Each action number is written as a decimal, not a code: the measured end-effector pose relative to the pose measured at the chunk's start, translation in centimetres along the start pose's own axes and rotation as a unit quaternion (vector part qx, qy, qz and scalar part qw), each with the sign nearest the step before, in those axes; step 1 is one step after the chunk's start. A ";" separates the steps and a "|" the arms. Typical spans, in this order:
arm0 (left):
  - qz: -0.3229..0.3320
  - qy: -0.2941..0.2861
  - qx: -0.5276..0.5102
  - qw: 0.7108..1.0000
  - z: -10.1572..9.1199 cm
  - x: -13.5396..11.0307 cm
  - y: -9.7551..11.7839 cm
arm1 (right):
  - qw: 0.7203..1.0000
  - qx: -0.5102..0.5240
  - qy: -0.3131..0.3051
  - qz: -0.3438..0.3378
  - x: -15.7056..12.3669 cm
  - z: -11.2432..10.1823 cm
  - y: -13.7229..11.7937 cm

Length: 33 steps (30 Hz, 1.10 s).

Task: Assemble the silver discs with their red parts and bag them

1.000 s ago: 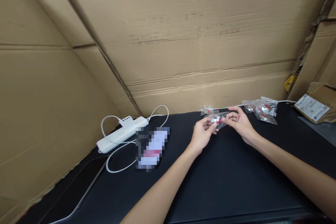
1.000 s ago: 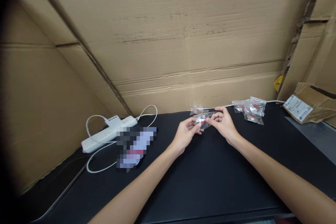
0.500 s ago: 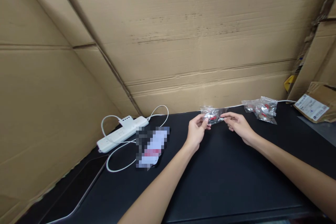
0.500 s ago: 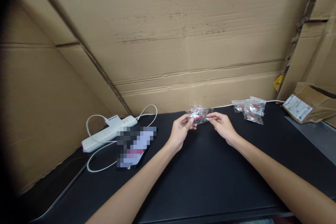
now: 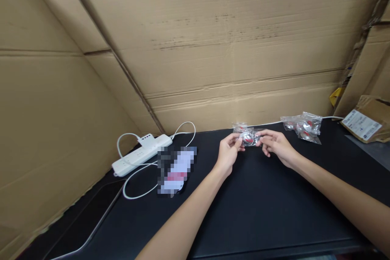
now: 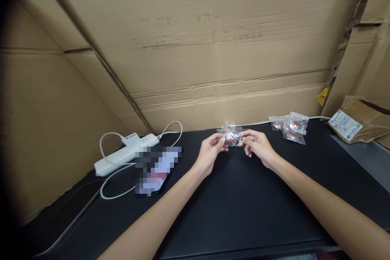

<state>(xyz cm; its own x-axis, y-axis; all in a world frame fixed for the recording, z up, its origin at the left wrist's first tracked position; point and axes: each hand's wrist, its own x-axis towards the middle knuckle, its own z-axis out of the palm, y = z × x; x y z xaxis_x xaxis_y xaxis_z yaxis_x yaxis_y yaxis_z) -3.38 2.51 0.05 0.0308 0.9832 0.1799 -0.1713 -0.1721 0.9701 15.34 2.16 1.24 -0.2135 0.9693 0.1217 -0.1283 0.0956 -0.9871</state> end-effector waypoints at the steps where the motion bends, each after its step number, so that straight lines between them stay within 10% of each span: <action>1: 0.005 -0.004 0.002 1.000 0.0 0.0 0.0 | 1.000 -0.003 -0.004 -0.002 0.0 -0.1 0.1; 33: 0.020 -0.039 0.118 0.992 -0.1 0.0 0.9 | 0.993 0.071 0.066 0.065 0.7 -0.8 1.0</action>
<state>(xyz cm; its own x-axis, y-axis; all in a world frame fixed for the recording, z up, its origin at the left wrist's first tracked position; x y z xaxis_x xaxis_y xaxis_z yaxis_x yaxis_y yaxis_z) -3.61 2.35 0.89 0.1054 0.9693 0.2221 0.0615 -0.2293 0.9714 15.80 3.09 0.30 -0.1100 0.9935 -0.0307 -0.2458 -0.0571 -0.9676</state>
